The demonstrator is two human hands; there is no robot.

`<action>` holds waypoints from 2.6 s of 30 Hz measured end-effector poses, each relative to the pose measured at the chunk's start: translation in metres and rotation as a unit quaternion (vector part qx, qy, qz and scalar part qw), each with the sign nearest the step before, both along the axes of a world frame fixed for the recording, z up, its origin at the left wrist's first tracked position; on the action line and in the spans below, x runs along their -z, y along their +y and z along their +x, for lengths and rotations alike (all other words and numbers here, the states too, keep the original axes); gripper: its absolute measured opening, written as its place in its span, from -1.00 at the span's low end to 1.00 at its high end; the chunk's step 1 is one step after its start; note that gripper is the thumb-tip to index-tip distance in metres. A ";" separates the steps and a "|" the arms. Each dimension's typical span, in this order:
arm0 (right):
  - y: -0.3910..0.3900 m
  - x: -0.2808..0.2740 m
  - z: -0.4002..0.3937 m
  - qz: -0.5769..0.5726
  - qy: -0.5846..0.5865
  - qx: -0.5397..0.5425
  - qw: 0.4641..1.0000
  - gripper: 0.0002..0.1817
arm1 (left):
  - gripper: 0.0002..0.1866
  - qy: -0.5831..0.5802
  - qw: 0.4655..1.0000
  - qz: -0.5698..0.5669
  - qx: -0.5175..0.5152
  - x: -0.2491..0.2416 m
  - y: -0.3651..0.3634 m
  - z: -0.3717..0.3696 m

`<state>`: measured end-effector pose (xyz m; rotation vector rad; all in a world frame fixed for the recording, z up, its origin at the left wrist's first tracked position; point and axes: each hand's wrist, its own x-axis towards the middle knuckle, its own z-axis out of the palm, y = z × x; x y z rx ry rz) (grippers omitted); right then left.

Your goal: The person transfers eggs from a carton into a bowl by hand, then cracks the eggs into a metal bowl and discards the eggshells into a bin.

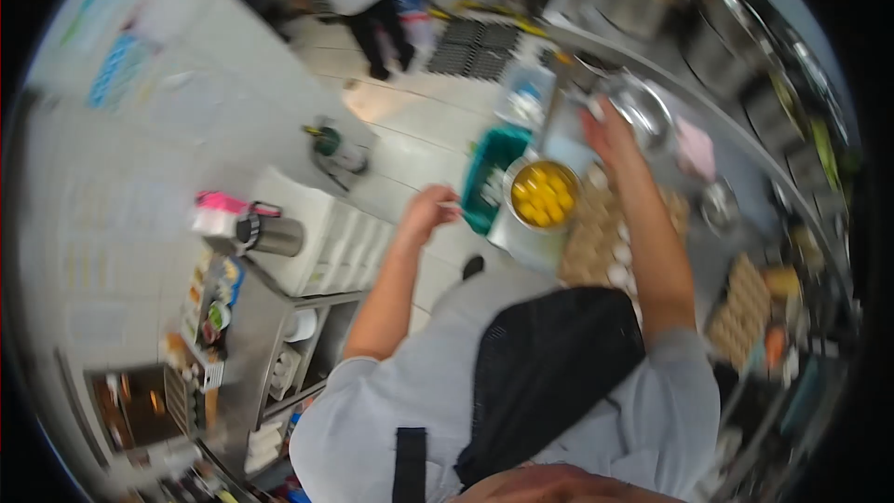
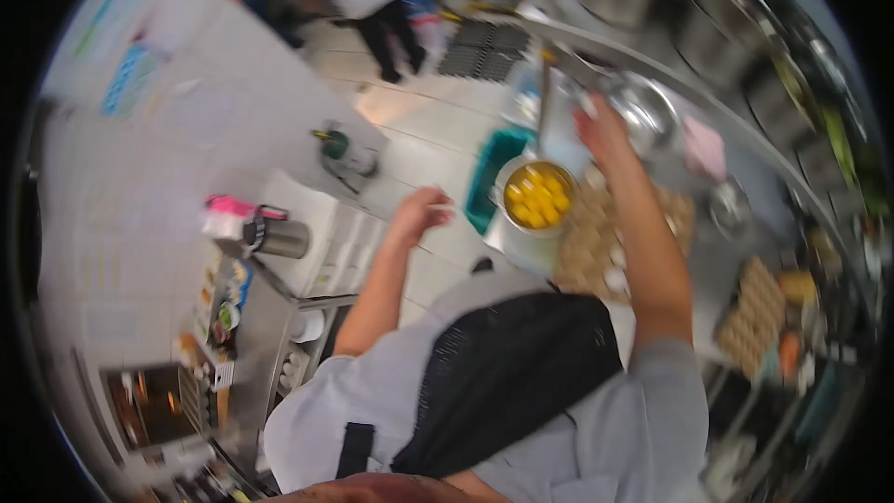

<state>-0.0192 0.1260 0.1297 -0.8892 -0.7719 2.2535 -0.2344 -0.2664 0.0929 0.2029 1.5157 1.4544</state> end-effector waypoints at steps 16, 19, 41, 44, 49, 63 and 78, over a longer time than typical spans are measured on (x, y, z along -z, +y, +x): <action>-0.061 -0.032 -0.011 -0.075 0.096 -0.060 0.991 -0.56 | -0.68 -0.031 0.999 -0.014 0.028 0.009 0.014 -0.011; -0.117 -0.015 0.005 0.057 -0.016 -0.123 0.991 -0.58 | -0.66 -0.032 0.998 -0.023 0.056 0.013 0.020 -0.010; -0.162 -0.082 -0.061 0.769 -0.245 0.025 0.590 -0.49 | -0.66 -0.034 0.996 -0.037 0.073 0.005 0.025 0.006; -0.162 -0.027 -0.061 0.802 -0.347 -0.041 0.485 -0.49 | -0.64 -0.019 0.997 -0.022 0.077 0.001 0.029 0.007; -0.147 -0.037 0.058 0.690 -0.460 -0.102 0.549 -0.53 | -0.68 0.130 0.983 -0.018 0.128 -0.018 0.044 0.030; -0.090 -0.015 0.246 0.418 -0.624 -0.002 0.660 -0.57 | -0.62 0.589 0.595 0.225 0.499 -0.025 0.227 0.248; -0.046 -0.018 -0.008 0.108 -0.115 -0.044 0.987 -0.62 | -0.62 -0.067 0.969 0.149 0.183 -0.080 0.103 0.066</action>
